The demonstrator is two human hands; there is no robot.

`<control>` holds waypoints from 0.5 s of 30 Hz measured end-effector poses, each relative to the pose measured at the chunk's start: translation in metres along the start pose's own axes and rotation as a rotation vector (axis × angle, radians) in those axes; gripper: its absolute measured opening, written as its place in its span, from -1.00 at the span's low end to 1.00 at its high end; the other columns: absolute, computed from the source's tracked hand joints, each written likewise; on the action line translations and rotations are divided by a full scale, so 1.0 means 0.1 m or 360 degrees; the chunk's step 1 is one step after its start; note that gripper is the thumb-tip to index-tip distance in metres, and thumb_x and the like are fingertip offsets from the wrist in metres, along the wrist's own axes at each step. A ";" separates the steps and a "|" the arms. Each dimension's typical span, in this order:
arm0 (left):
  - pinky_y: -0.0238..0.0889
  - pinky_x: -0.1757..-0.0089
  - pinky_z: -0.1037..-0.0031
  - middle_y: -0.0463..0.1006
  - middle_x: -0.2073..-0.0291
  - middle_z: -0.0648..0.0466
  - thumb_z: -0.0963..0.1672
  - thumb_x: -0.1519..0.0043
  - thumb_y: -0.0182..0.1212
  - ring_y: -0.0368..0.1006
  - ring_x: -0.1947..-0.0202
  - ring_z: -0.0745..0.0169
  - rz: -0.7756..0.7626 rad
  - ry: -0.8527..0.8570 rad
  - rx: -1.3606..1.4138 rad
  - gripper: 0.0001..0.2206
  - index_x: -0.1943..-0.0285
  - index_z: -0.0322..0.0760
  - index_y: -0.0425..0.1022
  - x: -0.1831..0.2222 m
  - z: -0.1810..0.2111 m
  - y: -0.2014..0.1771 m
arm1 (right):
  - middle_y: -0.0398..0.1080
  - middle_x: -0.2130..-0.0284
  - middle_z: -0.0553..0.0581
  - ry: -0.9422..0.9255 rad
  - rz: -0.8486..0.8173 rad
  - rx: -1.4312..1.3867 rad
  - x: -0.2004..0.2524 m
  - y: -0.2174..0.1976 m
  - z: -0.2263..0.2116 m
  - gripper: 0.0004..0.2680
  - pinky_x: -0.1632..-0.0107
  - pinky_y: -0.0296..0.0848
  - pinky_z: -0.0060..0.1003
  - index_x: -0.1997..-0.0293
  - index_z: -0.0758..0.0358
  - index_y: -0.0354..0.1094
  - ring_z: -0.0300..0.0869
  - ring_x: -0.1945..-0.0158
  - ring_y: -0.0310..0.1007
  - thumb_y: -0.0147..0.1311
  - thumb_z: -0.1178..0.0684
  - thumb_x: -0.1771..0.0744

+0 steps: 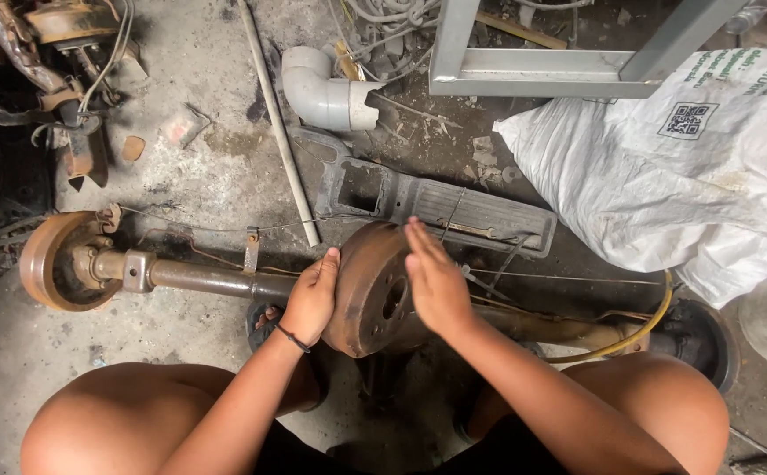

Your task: Sanding and cleaning the inner surface of a brake drum on an axle using sandpaper and a cleaning tool.

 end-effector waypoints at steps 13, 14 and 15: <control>0.42 0.09 0.09 0.68 0.26 -0.24 0.07 -0.49 -0.22 0.56 0.16 -0.13 -0.0022 -0.0015 -0.0002 -0.45 -0.05 -0.45 0.62 0.15 0.36 -0.04 | 0.00 -0.47 0.29 0.0269 -0.0146 0.0115 0.07 0.22 -0.04 -0.62 -0.50 -0.07 0.01 -0.50 0.33 -0.01 0.05 -0.51 -0.03 -0.27 0.13 -0.44; 0.38 0.01 0.11 0.67 0.22 -0.18 0.07 -0.48 -0.20 0.52 0.08 -0.05 0.0005 -0.0023 -0.0036 -0.46 -0.03 -0.42 0.63 0.09 0.31 -0.06 | 0.18 -0.38 0.23 -0.0324 0.0083 0.0272 0.11 0.26 -0.39 -0.65 -0.46 0.07 0.00 -0.38 0.25 0.19 0.07 -0.45 0.11 -0.09 0.07 -0.40; 0.34 -0.06 0.13 0.66 0.18 -0.13 0.07 -0.47 -0.17 0.48 0.00 0.04 0.0031 -0.0060 -0.0067 -0.48 -0.02 -0.39 0.64 0.12 0.19 -0.08 | 0.36 -0.28 0.18 -0.0902 0.0287 0.0417 0.38 0.37 -0.72 -0.69 -0.42 0.21 -0.01 -0.26 0.18 0.40 0.09 -0.39 0.26 0.09 0.02 -0.36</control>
Point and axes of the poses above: each hand's wrist, its own x-axis away from the middle knuckle, its own y-axis out of the palm, z = x × y, the point moved 10 cm from there along -x, towards the middle knuckle
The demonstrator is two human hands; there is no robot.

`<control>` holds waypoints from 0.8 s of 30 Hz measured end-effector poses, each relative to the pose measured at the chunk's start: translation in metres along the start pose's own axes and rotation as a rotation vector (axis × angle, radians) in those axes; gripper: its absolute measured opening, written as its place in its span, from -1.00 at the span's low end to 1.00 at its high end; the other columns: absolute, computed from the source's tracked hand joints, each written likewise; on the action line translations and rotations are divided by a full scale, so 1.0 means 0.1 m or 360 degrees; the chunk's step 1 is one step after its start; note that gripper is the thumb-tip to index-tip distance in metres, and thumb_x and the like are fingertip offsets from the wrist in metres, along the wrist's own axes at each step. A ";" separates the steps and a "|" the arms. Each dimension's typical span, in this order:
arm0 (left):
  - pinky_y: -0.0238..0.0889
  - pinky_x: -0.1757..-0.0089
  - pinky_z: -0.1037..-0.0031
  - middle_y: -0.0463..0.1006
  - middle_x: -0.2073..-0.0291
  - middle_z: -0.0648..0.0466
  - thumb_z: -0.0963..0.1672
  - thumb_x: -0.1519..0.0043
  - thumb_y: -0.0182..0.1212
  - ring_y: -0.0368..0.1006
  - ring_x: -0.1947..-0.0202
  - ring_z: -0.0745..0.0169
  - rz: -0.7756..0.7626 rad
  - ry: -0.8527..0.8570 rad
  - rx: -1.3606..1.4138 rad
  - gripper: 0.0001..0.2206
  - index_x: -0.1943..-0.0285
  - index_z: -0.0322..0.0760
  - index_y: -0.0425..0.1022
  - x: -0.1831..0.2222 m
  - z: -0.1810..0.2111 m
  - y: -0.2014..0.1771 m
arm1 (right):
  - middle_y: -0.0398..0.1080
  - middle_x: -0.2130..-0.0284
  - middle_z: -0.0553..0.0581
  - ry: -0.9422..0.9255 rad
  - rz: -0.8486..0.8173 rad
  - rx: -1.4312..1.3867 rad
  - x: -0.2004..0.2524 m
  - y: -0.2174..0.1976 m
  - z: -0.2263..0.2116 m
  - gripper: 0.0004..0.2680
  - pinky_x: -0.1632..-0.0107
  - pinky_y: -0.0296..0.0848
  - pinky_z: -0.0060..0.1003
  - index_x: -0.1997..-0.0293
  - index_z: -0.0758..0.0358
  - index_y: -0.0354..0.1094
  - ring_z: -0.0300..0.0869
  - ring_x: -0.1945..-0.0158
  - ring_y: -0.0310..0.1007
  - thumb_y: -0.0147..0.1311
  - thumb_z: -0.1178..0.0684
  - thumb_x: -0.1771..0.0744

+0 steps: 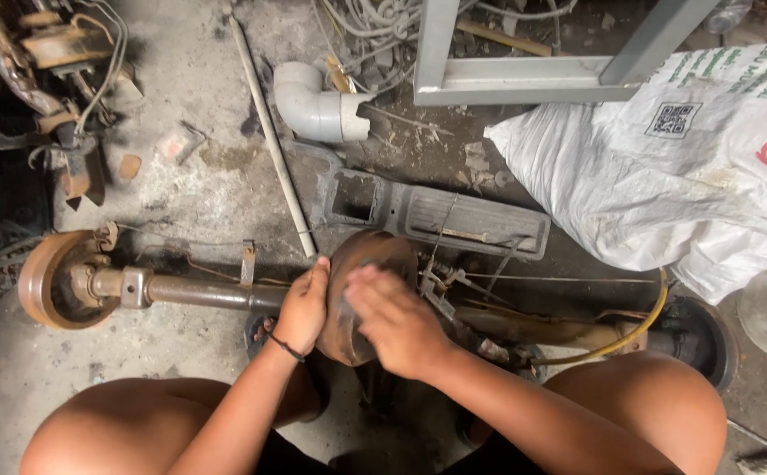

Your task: Sanding and cleaning the inner surface of a brake drum on an axle using sandpaper and a cleaning tool.

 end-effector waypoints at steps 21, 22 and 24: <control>0.43 0.04 0.10 0.68 0.16 -0.16 0.09 -0.47 -0.19 0.56 0.03 -0.09 -0.0013 0.0037 -0.0006 -0.47 -0.04 -0.35 0.64 0.29 0.52 0.07 | 0.27 -0.36 0.19 0.0086 -0.0203 -0.0225 -0.20 -0.19 -0.07 -0.67 -0.45 0.14 -0.07 -0.33 0.24 0.31 0.01 -0.42 0.22 -0.08 -0.01 -0.42; 0.43 0.04 0.10 0.68 0.16 -0.16 0.09 -0.47 -0.19 0.56 0.03 -0.09 -0.0012 0.0034 -0.0005 -0.47 -0.04 -0.35 0.64 0.21 0.38 0.09 | 0.27 -0.36 0.19 0.0087 -0.0206 -0.0227 -0.10 -0.11 0.12 -0.67 -0.45 0.14 -0.07 -0.33 0.24 0.31 0.01 -0.42 0.22 -0.08 -0.01 -0.42; 0.41 0.02 0.05 0.66 0.12 -0.24 0.12 -0.46 -0.23 0.53 -0.04 -0.20 -0.0036 0.0008 -0.0017 -0.42 -0.05 -0.36 0.63 0.06 0.09 0.14 | 0.19 -0.38 0.34 0.0121 -0.0161 -0.0119 0.09 0.01 0.51 -0.66 -0.47 0.06 0.02 -0.35 0.31 0.27 0.11 -0.45 0.12 -0.02 0.15 -0.37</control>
Point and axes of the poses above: each hand's wrist, its own x-axis away from the middle knuckle, its own y-axis out of the palm, z = x × y, the point moved 10 cm from there along -x, towards the middle knuckle
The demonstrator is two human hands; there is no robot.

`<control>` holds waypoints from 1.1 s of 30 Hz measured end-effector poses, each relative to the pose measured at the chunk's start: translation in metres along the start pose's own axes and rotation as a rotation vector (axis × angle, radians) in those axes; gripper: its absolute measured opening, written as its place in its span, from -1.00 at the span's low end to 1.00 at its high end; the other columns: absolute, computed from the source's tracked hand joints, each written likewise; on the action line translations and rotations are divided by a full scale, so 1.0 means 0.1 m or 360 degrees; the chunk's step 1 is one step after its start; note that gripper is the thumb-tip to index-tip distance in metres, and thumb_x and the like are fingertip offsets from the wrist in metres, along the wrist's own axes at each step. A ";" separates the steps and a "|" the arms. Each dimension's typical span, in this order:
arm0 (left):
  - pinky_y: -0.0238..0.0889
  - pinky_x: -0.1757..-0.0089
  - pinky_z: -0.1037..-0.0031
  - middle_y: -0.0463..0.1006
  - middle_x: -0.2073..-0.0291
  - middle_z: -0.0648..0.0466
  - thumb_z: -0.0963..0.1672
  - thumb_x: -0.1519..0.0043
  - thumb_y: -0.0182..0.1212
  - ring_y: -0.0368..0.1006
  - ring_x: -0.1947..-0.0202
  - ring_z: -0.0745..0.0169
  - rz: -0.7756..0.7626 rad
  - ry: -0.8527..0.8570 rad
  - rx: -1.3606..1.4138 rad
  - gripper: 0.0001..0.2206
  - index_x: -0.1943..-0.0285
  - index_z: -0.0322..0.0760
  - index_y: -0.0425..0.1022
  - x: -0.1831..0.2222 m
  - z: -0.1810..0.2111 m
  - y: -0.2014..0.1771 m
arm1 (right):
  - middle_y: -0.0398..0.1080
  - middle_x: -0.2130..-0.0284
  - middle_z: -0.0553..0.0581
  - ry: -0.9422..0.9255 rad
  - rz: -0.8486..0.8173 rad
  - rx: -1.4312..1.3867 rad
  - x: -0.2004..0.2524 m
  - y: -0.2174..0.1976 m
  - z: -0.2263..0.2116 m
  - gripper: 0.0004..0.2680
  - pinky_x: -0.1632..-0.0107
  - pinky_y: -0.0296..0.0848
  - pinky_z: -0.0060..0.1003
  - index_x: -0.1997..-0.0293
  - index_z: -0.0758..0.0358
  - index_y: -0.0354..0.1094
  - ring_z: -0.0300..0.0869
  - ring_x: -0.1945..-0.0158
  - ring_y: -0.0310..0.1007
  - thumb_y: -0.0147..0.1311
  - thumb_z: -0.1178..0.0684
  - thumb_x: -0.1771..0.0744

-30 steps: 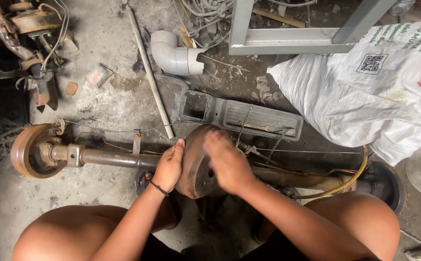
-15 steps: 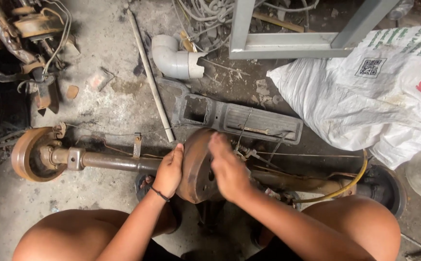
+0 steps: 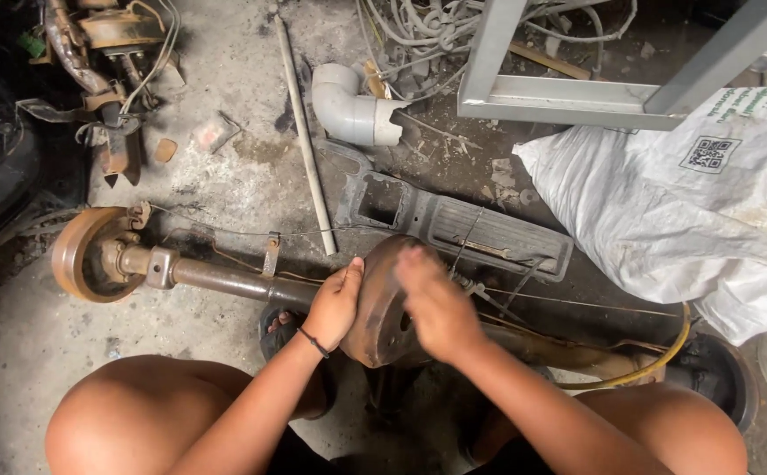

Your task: Sanding and cleaning the inner surface of a brake drum on an axle using sandpaper and a cleaning tool.

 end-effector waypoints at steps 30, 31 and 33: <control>-0.03 0.37 0.44 0.05 0.61 0.23 0.15 -0.41 -0.24 0.08 0.54 0.36 -0.0122 0.0155 -0.0025 -0.52 0.51 -0.06 0.02 0.21 0.40 0.11 | 0.09 -0.43 0.35 0.0446 -0.0143 -0.0286 -0.03 -0.19 0.19 -0.65 -0.56 -0.04 -0.12 -0.42 0.43 0.07 0.08 -0.53 0.01 -0.29 0.25 -0.41; -0.03 0.37 0.44 0.05 0.61 0.23 0.15 -0.41 -0.24 0.08 0.54 0.36 -0.0118 0.0162 -0.0025 -0.52 0.51 -0.06 0.02 0.20 0.40 0.12 | 0.09 -0.43 0.35 0.0438 -0.0139 -0.0284 -0.05 -0.21 0.12 -0.65 -0.56 -0.04 -0.12 -0.42 0.43 0.07 0.08 -0.53 0.01 -0.29 0.25 -0.41; 0.02 0.37 0.43 0.13 0.64 0.22 0.16 -0.41 -0.25 0.14 0.54 0.34 -0.0082 0.0109 -0.0018 -0.51 0.53 -0.07 0.05 0.19 0.36 0.09 | 0.04 -0.45 0.28 0.0638 -0.0139 -0.0266 -0.06 -0.24 0.10 -0.66 -0.54 0.08 -0.12 -0.45 0.29 0.03 0.06 -0.52 0.05 -0.28 0.19 -0.44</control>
Point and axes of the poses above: each hand's wrist, its own x-axis away from the middle knuckle, its own y-axis out of the palm, z = x × y, the point moved 10 cm from there along -x, towards the middle knuckle
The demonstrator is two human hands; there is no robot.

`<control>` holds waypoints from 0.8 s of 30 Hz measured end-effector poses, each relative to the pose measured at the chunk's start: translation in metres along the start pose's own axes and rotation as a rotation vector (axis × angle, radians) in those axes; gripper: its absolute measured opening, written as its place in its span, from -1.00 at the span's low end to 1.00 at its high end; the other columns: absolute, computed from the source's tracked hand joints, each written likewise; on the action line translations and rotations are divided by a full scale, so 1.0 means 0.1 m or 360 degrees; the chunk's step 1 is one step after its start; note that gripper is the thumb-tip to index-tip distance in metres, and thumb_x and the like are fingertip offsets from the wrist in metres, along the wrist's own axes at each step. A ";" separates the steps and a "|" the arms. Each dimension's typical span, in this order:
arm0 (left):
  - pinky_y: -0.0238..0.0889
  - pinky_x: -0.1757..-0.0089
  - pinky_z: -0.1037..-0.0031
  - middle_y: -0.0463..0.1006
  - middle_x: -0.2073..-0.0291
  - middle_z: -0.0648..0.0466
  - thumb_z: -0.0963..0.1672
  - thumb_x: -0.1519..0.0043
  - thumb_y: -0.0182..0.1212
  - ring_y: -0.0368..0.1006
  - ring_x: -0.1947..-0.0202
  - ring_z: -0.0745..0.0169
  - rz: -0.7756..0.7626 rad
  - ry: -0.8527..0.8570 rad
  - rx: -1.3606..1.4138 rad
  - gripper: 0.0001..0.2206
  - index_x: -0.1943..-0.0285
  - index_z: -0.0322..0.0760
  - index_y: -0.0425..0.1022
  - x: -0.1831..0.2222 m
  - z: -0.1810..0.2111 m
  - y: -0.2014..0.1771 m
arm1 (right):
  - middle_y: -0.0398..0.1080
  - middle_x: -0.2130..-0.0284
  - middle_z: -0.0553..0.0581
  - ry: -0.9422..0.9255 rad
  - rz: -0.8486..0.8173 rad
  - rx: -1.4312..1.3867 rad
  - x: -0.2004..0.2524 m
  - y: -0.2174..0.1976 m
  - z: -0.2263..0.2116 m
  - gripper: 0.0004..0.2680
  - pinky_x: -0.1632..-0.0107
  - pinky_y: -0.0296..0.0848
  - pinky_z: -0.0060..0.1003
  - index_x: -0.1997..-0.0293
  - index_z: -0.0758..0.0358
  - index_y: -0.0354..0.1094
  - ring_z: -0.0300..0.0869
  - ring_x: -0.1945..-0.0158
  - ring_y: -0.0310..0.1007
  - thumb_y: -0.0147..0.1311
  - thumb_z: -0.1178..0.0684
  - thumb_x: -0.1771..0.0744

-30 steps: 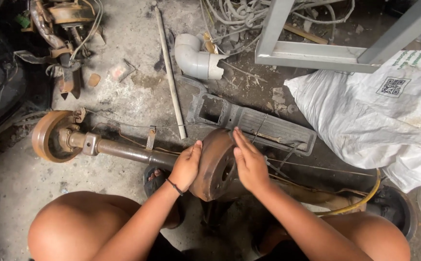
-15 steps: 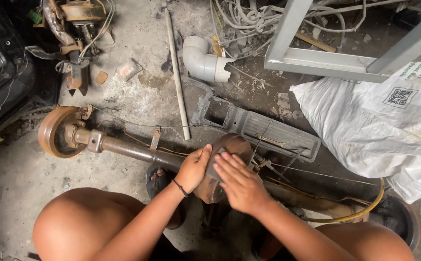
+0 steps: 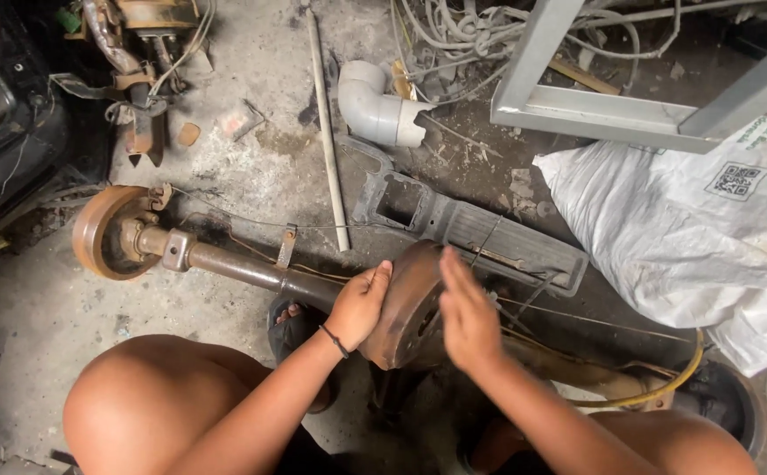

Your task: Sanding and cleaning the inner surface of a brake drum on an axle using sandpaper and a cleaning tool.

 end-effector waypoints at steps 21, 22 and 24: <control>0.24 0.18 0.48 0.45 0.50 0.21 0.13 -0.40 -0.24 0.38 0.37 0.36 0.0013 0.0036 0.0100 -0.51 0.48 -0.13 0.34 -0.02 -0.01 -0.08 | 0.36 -0.20 0.39 -0.0811 -0.0078 -0.0063 0.07 0.14 -0.89 -0.72 -0.55 0.08 0.07 -0.23 0.42 0.31 0.15 -0.36 0.26 0.02 0.37 -0.36; 0.24 0.18 0.48 0.45 0.50 0.21 0.13 -0.40 -0.24 0.38 0.37 0.36 0.0015 0.0042 0.0098 -0.51 0.48 -0.13 0.34 -0.01 0.06 -0.10 | 0.36 -0.20 0.39 -0.0816 -0.0073 -0.0062 0.09 0.13 -0.77 -0.72 -0.55 0.08 0.07 -0.23 0.42 0.31 0.15 -0.36 0.26 0.02 0.37 -0.36; 0.34 -0.03 0.46 0.71 0.23 0.10 0.13 -0.36 -0.24 0.59 0.12 0.27 -0.0019 -0.0029 0.0095 -0.48 0.23 -0.17 0.63 0.02 0.12 -0.10 | 0.19 -0.38 0.21 -0.1073 -0.0253 0.0403 0.26 0.34 -0.63 -0.60 -0.56 -0.06 -0.10 -0.36 0.24 0.25 -0.04 -0.48 0.13 0.21 0.22 -0.34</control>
Point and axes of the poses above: each hand's wrist, its own x-axis away from the middle knuckle, its own y-axis out of the palm, z = x × y, the point moved 10 cm from there along -x, towards the middle knuckle
